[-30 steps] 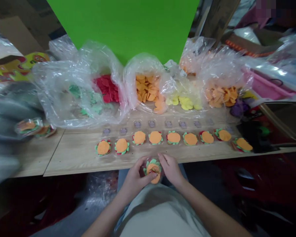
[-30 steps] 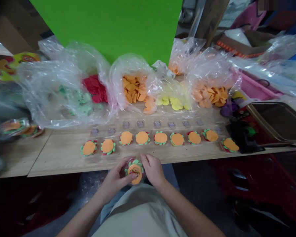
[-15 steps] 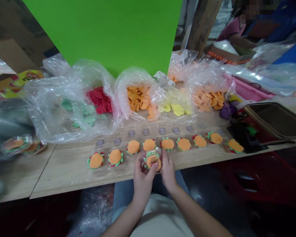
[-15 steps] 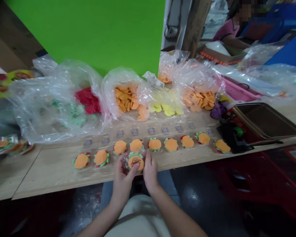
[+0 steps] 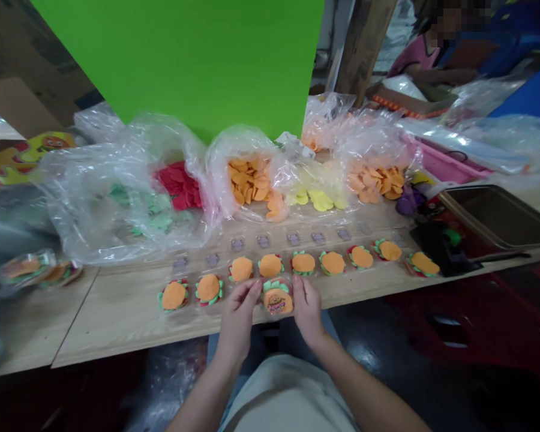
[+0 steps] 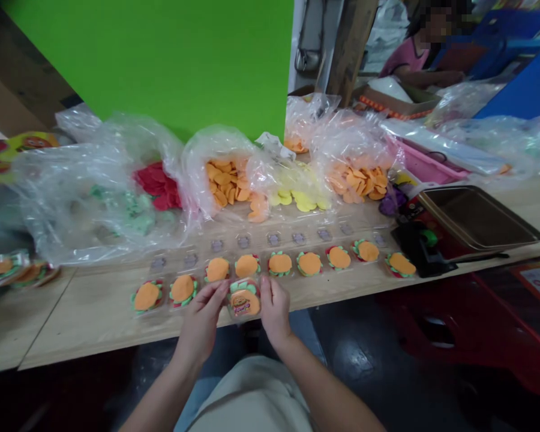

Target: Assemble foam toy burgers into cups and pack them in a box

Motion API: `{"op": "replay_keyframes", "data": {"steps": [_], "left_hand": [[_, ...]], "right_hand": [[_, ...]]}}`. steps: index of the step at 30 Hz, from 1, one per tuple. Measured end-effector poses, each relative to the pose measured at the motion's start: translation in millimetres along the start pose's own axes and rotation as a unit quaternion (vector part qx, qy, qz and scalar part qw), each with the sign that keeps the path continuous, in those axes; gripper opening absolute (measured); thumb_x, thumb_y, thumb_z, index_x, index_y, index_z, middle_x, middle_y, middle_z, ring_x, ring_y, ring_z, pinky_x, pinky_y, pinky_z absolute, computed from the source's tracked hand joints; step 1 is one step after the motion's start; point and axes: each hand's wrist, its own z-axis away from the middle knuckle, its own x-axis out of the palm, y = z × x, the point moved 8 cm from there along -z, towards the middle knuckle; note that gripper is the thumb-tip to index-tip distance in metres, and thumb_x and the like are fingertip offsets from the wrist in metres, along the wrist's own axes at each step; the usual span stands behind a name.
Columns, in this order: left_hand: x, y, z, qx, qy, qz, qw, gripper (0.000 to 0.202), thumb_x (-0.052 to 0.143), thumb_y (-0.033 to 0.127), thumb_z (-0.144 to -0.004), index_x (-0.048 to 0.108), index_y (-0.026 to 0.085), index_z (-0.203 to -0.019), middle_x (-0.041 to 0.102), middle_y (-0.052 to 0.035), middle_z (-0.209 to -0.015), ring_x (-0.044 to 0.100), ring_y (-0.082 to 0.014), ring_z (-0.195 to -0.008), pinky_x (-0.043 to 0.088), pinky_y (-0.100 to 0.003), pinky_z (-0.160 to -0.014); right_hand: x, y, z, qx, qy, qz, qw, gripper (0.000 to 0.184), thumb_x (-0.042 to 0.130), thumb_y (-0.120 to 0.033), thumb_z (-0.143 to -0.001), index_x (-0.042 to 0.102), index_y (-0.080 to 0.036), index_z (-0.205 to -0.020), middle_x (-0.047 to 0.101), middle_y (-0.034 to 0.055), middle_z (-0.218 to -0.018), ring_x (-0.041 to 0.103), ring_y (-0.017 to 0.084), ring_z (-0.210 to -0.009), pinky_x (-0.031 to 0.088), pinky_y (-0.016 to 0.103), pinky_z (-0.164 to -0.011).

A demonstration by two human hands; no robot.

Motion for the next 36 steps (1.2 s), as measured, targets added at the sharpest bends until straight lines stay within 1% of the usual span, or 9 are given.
{"op": "replay_keyframes", "data": {"steps": [6,12,16,19,23,27,29,33,36], "left_hand": [[1.6,-14.1,2.8,-0.068,-0.005,0.062,0.996,0.023,0.069,0.035,-0.064,0.068,0.016,-0.077,0.065,-0.0011,-0.075,0.054,-0.0098,-0.066,0.042,-0.019,-0.062],[0.1,-24.0,11.6,-0.139,-0.055,0.055,0.987,0.023,0.070,0.034,-0.064,0.066,0.014,-0.074,0.062,0.0000,-0.068,0.053,-0.0092,-0.062,0.042,-0.019,-0.057],[0.9,-21.6,13.8,-0.155,-0.090,0.072,0.981,0.030,0.065,0.039,-0.069,0.065,0.013,-0.085,0.063,-0.0041,-0.076,0.056,-0.0119,-0.066,0.045,-0.023,-0.063],[6.1,-14.6,21.2,-0.120,-0.106,0.126,0.979,0.037,0.061,0.037,-0.073,0.060,0.015,-0.103,0.061,-0.0050,-0.083,0.056,-0.0127,-0.072,0.047,-0.026,-0.069],[3.1,-20.3,34.1,-0.097,-0.050,0.201,0.973,0.025,0.062,0.029,-0.074,0.055,0.021,-0.097,0.057,-0.0011,-0.089,0.055,-0.0094,-0.075,0.047,-0.024,-0.072],[-11.3,-19.6,32.1,-0.096,-0.027,0.215,0.972,0.017,0.062,0.028,-0.075,0.057,0.020,-0.089,0.056,-0.0006,-0.093,0.054,-0.0090,-0.077,0.046,-0.022,-0.070],[-19.4,-16.5,29.4,-0.112,-0.051,0.168,0.978,0.017,0.064,0.027,-0.073,0.059,0.019,-0.087,0.057,-0.0001,-0.087,0.053,-0.0080,-0.071,0.045,-0.020,-0.066],[-25.0,-16.4,33.9,-0.138,-0.132,0.048,0.980,0.018,0.063,0.030,-0.072,0.063,0.015,-0.084,0.058,-0.0005,-0.075,0.048,-0.0069,-0.060,0.041,-0.018,-0.060],[-25.3,-27.3,44.2,-0.144,-0.168,-0.029,0.975,0.022,0.064,0.032,-0.071,0.065,0.015,-0.086,0.062,-0.0035,-0.079,0.051,-0.0104,-0.065,0.040,-0.020,-0.061]], "right_hand": [[-3.3,-13.8,-3.3,-0.059,-0.108,0.096,0.988,0.034,0.037,-0.038,-0.089,0.044,-0.018,-0.062,0.043,-0.0027,-0.056,0.039,0.011,-0.054,0.029,0.023,-0.052],[8.1,1.6,17.6,0.053,-0.274,0.000,0.960,0.033,0.038,-0.044,-0.087,0.043,-0.019,-0.066,0.039,-0.0046,-0.055,0.038,0.010,-0.051,0.031,0.020,-0.047],[0.4,9.0,17.6,0.085,-0.186,-0.048,0.978,0.035,0.044,-0.047,-0.082,0.042,-0.019,-0.062,0.039,-0.0041,-0.057,0.036,0.010,-0.053,0.032,0.020,-0.048],[-4.1,6.1,8.1,0.087,-0.102,-0.094,0.987,0.036,0.044,-0.051,-0.081,0.041,-0.020,-0.063,0.037,-0.0045,-0.057,0.034,0.010,-0.052,0.032,0.021,-0.048],[0.6,1.1,9.6,0.072,-0.072,-0.118,0.988,0.034,0.042,-0.050,-0.083,0.042,-0.021,-0.066,0.041,-0.0036,-0.058,0.039,0.011,-0.053,0.035,0.022,-0.050],[11.4,8.4,30.7,0.101,-0.187,-0.133,0.968,0.036,0.037,-0.050,-0.086,0.047,-0.020,-0.069,0.049,-0.0014,-0.058,0.047,0.013,-0.052,0.041,0.026,-0.053],[11.6,10.5,37.6,0.112,-0.261,-0.123,0.951,0.036,0.039,-0.051,-0.085,0.048,-0.019,-0.070,0.053,0.0002,-0.061,0.050,0.014,-0.056,0.042,0.027,-0.055],[4.2,8.6,36.9,0.127,-0.328,-0.070,0.933,0.033,0.046,-0.052,-0.080,0.047,-0.020,-0.074,0.051,-0.0023,-0.063,0.050,0.013,-0.056,0.042,0.024,-0.053],[13.2,6.4,55.8,0.129,-0.449,0.019,0.884,0.030,0.045,-0.048,-0.083,0.047,-0.020,-0.073,0.047,-0.0058,-0.053,0.044,0.010,-0.046,0.035,0.020,-0.044]]}}
